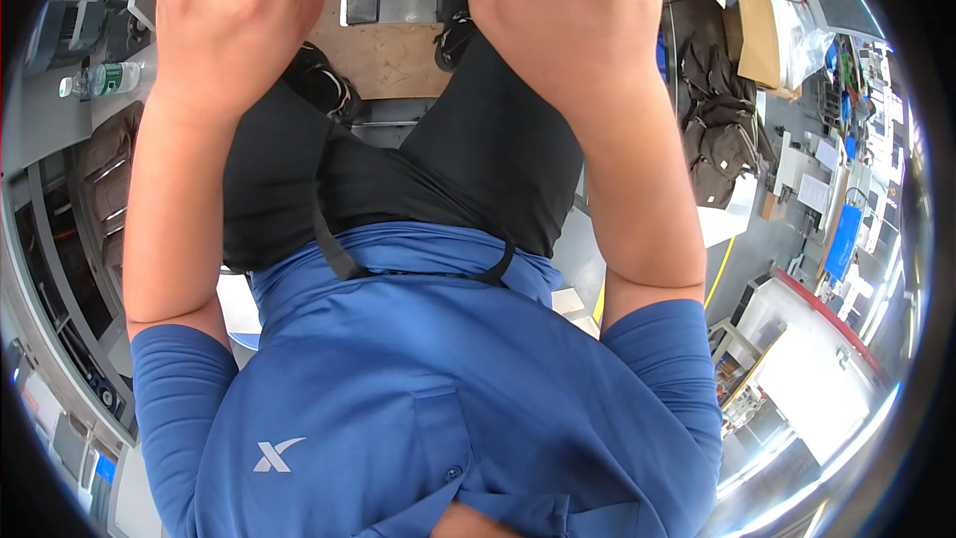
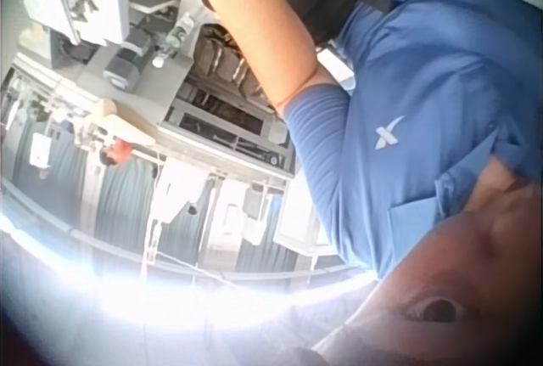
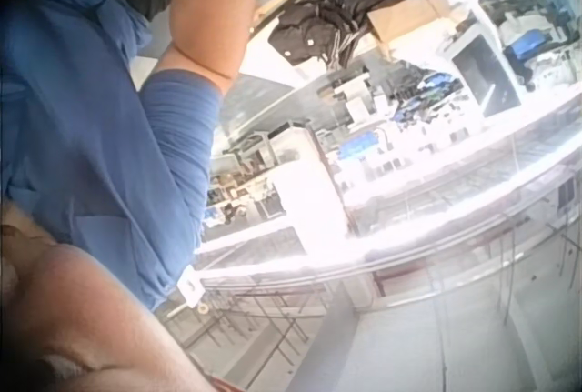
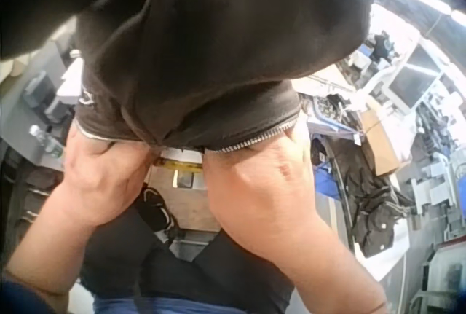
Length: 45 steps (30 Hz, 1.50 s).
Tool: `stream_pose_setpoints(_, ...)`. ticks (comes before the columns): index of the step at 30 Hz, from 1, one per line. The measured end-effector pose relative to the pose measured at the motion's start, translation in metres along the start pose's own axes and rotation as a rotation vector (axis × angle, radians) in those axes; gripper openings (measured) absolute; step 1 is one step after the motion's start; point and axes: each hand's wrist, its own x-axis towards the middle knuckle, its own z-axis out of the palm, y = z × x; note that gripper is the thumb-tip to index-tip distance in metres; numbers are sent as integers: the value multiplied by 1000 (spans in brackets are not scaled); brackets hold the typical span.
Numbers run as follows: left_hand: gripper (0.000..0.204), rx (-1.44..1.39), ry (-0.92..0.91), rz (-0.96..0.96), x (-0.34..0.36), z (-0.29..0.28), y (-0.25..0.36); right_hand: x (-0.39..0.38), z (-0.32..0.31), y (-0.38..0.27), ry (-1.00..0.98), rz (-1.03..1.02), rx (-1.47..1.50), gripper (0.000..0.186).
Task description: The person sews a fabric pouch using a sewing machine, unzips the pouch to look inside, folds a strap through a metal ring, stitches the strap on the machine, and positions another pouch under the machine clamp to sew it.
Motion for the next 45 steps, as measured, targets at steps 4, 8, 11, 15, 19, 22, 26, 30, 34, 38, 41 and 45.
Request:
stream_pose_setpoints(4,33,167,-52,-84,-13,0,6,-4,6,4,7,-37,-36,34)
stream_pose_setpoints(8,36,281,78,69,-18,12,-11,-7,13,5,52,-34,-67,37)
stream_pose_setpoints(11,37,234,29,13,-15,8,0,-4,0,-1,-63,-10,-57,36)
stream_pose_setpoints(15,36,163,-1,-20,-9,4,4,-4,-4,-4,-78,13,-63,37)
stream_pose_setpoints(19,34,247,5,75,-15,5,-5,0,-15,-14,-245,97,-74,37)
stream_pose_setpoints(22,34,167,-38,-30,-9,0,6,-5,-6,-7,-146,81,-15,38)
stream_pose_setpoints(26,36,162,-10,-1,-8,2,4,-6,1,-1,14,63,68,38)
stream_pose_setpoints(30,37,148,-15,-40,-8,4,7,-6,1,-3,67,83,68,36)
stream_pose_setpoints(34,36,-738,949,-370,11,68,36,-8,-2,-7,-49,81,30,33)
stream_pose_setpoints(38,34,44,-15,-7,0,2,0,-6,-7,-5,-99,145,49,28)
stream_pose_setpoints(41,33,11,57,32,1,5,-3,-6,-3,-3,-1,62,86,26)
stream_pose_setpoints(45,31,11,31,19,3,0,4,-8,-10,-6,-23,106,76,26)
